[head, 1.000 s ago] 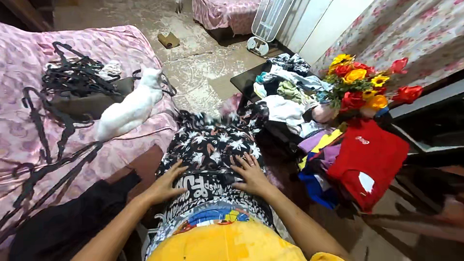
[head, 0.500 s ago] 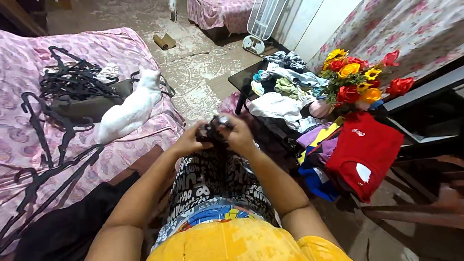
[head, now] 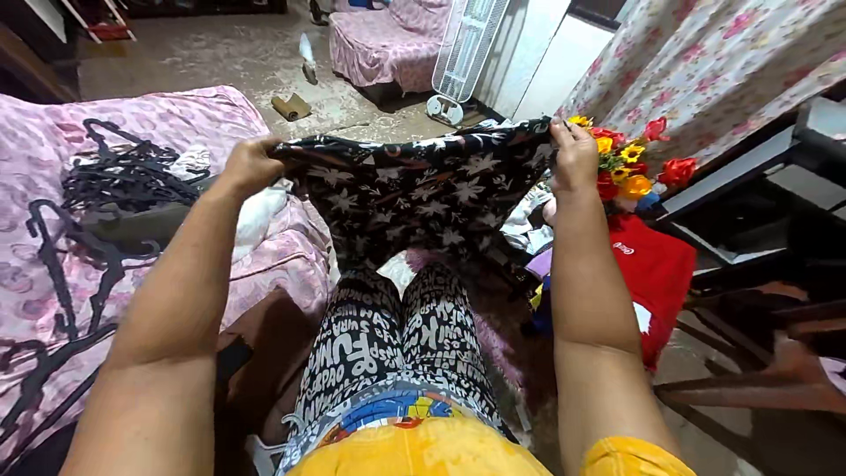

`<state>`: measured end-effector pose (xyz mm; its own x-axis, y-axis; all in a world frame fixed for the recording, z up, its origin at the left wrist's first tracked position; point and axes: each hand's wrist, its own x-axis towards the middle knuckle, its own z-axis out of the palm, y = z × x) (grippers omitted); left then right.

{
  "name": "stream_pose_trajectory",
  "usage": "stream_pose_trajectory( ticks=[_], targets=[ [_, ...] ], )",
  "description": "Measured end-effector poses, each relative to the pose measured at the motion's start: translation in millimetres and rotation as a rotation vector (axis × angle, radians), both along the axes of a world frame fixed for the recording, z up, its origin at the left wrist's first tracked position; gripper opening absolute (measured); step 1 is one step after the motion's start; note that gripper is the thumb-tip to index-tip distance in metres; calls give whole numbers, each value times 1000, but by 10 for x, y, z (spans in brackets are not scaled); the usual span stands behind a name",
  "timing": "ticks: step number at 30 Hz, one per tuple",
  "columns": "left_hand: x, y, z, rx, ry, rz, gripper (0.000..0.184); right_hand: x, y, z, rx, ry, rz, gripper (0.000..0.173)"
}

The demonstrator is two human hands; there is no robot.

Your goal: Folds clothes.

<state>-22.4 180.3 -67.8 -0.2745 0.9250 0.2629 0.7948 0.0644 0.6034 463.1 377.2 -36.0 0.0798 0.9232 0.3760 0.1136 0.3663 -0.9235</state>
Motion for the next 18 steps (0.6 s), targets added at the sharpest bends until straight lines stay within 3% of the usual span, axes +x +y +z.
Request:
stream_pose_trajectory(
  ticks=[6,11,13,16,18],
  targets=[
    [-68,-438,406,203,-83,-88,29,356,-185,-180,-19,54,114,37],
    [-49,-1262,217,412,-302,-376,30,926,-881,-485,-1,20,464,22],
    [21,-1874,-52,282,-290,-519,26,1224,-1212,-788,-34,-80,574,25],
    [257,-2455,-424,-190,-338,-938,34,1621,-1660,-1341,-272,-338,824,26],
    [320,-2631,-737,-340,-409,-862,42,1744,-1792,-1708,-534,-492,819,32]
  ],
)
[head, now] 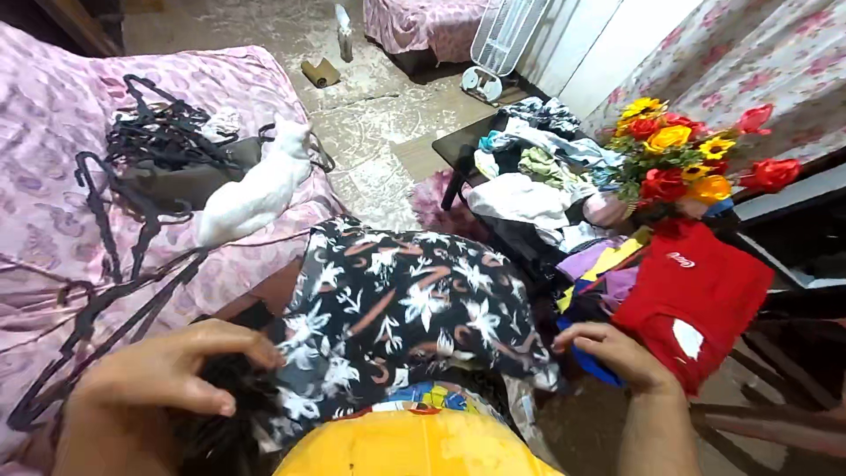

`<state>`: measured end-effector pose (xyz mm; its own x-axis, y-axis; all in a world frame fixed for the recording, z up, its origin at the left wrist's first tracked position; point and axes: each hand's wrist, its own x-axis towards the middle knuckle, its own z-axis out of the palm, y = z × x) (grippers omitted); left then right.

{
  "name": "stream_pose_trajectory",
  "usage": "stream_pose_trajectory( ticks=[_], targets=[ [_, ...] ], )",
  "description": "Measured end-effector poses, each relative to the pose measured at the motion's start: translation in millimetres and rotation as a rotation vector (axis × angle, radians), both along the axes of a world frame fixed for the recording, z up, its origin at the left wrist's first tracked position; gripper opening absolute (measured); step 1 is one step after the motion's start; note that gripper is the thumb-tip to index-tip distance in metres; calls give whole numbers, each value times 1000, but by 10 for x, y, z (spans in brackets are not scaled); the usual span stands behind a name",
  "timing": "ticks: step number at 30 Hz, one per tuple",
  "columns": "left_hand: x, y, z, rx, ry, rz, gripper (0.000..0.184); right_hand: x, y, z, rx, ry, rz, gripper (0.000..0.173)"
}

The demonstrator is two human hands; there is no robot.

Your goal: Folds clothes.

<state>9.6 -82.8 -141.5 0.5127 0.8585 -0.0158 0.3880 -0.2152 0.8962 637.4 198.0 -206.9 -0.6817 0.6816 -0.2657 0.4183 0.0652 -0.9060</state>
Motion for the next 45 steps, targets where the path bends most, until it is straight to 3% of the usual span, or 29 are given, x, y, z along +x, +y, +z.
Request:
stream_pose_trajectory(
  ticks=[2,4,8,12,15,20,23,25,28,31,34,38,40,42,45],
  targets=[
    [5,-19,-236,-147,24,245,42,-44,-21,-313,-156,-174,-126,33],
    [19,165,-483,-247,179,467,38,-218,42,-562,-239,-297,-255,34],
    [54,645,-1098,-400,465,643,42,-593,155,-1108,-322,-391,-342,47],
    [172,977,-1377,-525,426,768,47,-931,193,-1379,-389,-431,-387,63],
    [240,1337,-1508,-363,437,892,47,-1197,249,-1487,-433,-378,-510,80],
    [377,2010,-2051,52,903,860,69,-1737,530,-1491,-491,26,-666,80],
    [499,2059,-2175,96,941,722,29,-1880,768,-1390,-375,-13,-711,50],
    [461,2041,-2229,150,894,672,19,-1869,855,-1342,-310,-40,-797,37],
    [384,2063,-2048,116,661,893,27,-1737,947,-1222,-285,36,-960,41],
    [215,2240,-1583,-48,262,1242,37,-1711,1023,-889,-276,172,-1066,47],
    [-11,2467,-956,3,-128,1401,48,-1714,1195,-401,-124,333,-1015,50],
    [-81,2535,195,253,-427,1313,56,-1684,1311,514,242,523,-879,73],
    [-27,2417,645,371,-530,1251,50,-1627,1240,903,352,610,-803,52],
    [21,2175,850,435,-569,1186,44,-1510,1077,1100,383,642,-685,32],
    [52,1631,654,381,-575,1102,41,-1227,780,1047,399,529,-535,29]
  ],
)
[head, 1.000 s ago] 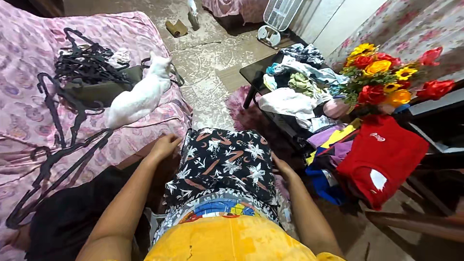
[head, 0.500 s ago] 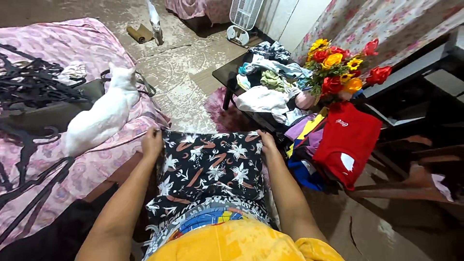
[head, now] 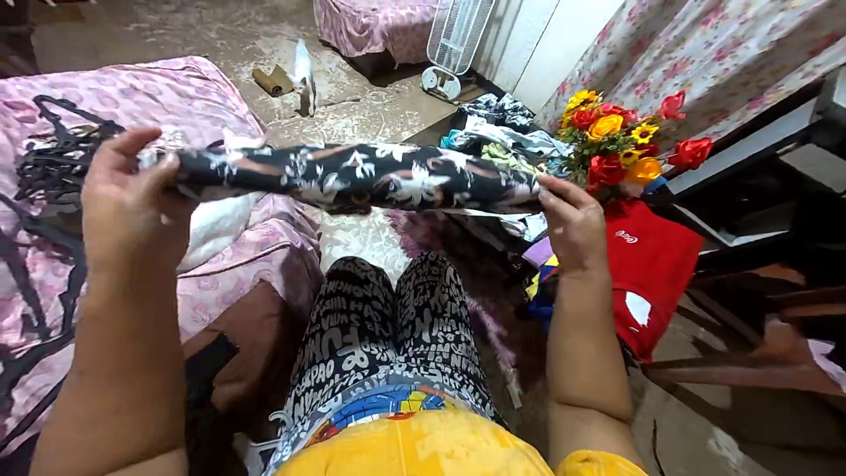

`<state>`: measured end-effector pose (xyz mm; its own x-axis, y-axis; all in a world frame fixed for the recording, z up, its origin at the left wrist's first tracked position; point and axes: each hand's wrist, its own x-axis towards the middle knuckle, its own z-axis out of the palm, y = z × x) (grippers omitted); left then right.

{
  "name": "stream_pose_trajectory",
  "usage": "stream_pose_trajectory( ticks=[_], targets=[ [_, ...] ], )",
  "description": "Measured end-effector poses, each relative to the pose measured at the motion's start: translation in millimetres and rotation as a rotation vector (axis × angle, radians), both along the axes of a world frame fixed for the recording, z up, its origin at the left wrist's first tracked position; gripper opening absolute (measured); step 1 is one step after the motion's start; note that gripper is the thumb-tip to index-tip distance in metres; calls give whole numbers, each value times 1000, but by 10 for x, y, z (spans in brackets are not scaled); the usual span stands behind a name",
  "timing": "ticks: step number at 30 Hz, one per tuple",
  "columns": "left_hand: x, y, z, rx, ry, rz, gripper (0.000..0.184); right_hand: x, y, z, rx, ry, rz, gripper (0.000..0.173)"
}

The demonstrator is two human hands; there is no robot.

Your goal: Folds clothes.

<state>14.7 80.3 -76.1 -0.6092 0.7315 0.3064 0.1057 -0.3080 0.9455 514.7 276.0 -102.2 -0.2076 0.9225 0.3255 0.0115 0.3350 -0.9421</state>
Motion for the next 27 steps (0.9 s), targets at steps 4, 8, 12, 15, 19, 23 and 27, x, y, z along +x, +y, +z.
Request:
stream_pose_trajectory(
  ticks=[4,8,12,15,19,23,27],
  targets=[
    [-6,-826,-782,-215,-64,-113,40,473,-349,-580,-130,-126,43,22],
    [164,-1627,-1601,-609,-83,-183,35,875,-886,-1264,-438,-405,177,21],
    [221,-1954,-2166,-1088,133,-332,23,1020,-1070,-1951,-817,-698,330,24],
    [185,-1531,-2128,-1129,445,-295,30,745,-880,-2076,-799,-775,236,33],
    [201,-309,-1996,-987,576,-243,47,-3,-306,-2166,-748,-648,54,55],
    [172,840,-2599,-999,321,-382,59,-577,154,-2405,-946,-637,47,77],
    [273,1258,-3101,-1202,11,-449,69,-714,324,-2629,-1129,-385,184,71]
  ],
)
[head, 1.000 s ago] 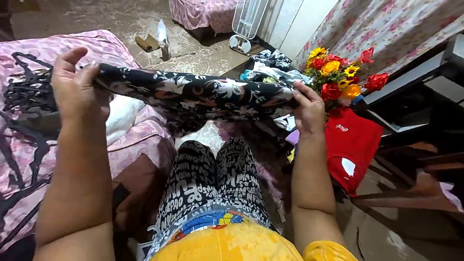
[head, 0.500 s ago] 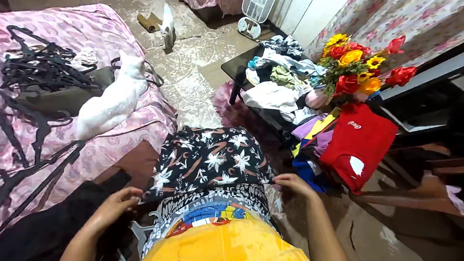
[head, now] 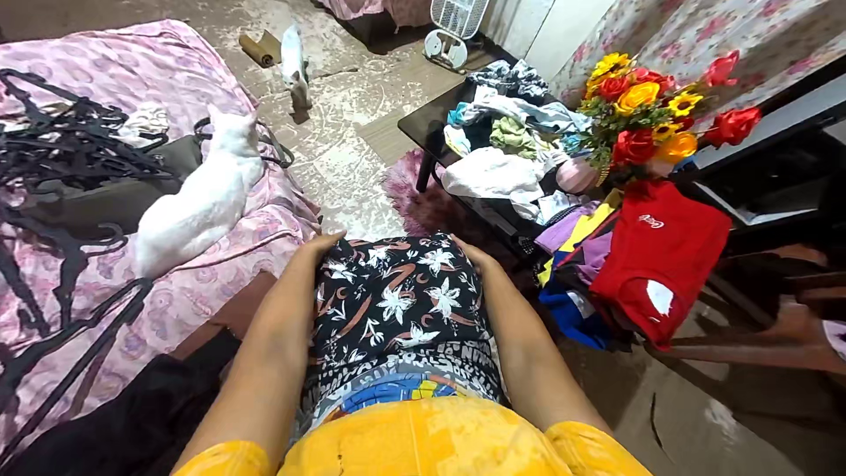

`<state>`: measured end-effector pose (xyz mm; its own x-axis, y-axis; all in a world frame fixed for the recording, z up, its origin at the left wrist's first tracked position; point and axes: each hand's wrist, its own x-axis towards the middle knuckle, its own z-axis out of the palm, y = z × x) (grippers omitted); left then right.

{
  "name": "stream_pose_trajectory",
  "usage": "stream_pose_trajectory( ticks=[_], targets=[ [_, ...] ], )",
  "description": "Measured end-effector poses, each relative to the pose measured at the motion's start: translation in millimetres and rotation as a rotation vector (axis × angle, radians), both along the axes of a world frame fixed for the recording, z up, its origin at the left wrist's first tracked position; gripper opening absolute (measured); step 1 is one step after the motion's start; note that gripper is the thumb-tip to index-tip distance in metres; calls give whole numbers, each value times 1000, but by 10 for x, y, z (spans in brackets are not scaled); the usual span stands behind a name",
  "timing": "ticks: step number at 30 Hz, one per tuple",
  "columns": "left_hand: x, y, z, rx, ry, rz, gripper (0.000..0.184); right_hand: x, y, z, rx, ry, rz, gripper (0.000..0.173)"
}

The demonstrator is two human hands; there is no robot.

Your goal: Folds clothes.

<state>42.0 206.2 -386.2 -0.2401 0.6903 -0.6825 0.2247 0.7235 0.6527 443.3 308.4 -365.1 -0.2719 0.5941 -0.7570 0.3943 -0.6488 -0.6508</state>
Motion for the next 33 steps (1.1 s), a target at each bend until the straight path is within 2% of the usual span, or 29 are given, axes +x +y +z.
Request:
stream_pose_trajectory(
  ticks=[3,6,8,10,11,13,16,19,22,25,27,30,31,33],
  targets=[
    [119,8,70,-89,-114,-8,53,78,22,-72,-45,104,-48,59],
    [148,-15,155,-90,-117,52,43,79,17,91,19,62,-168,36],
    [54,44,-32,13,-104,105,41,98,101,34,112,63,-246,27],
    [-59,137,-113,208,-152,309,52,159,189,9,265,140,-305,37],
    [-109,150,-23,301,-182,407,55,193,204,72,349,182,-326,44],
    [-210,53,385,450,-247,512,51,287,155,329,499,252,-320,53],
    [-336,-414,1165,519,-220,347,44,526,-112,801,696,321,-183,49],
    [-282,-1096,1595,487,-120,155,40,881,-471,1018,789,339,-13,37],
    [-215,-1756,1552,379,-143,35,45,1192,-888,1034,728,343,140,27],
    [-81,-2251,1344,203,-78,-62,48,1384,-1231,874,526,283,162,37],
    [22,-2424,1223,114,47,-78,50,1420,-1414,702,352,159,91,52],
    [155,-2496,1108,159,172,-47,47,1246,-1652,512,47,-35,-105,64],
    [192,-2498,1108,197,195,-33,46,1169,-1701,481,21,-36,-141,66],
    [266,-2492,1129,291,230,32,43,947,-1711,559,175,12,-276,52]
  ],
)
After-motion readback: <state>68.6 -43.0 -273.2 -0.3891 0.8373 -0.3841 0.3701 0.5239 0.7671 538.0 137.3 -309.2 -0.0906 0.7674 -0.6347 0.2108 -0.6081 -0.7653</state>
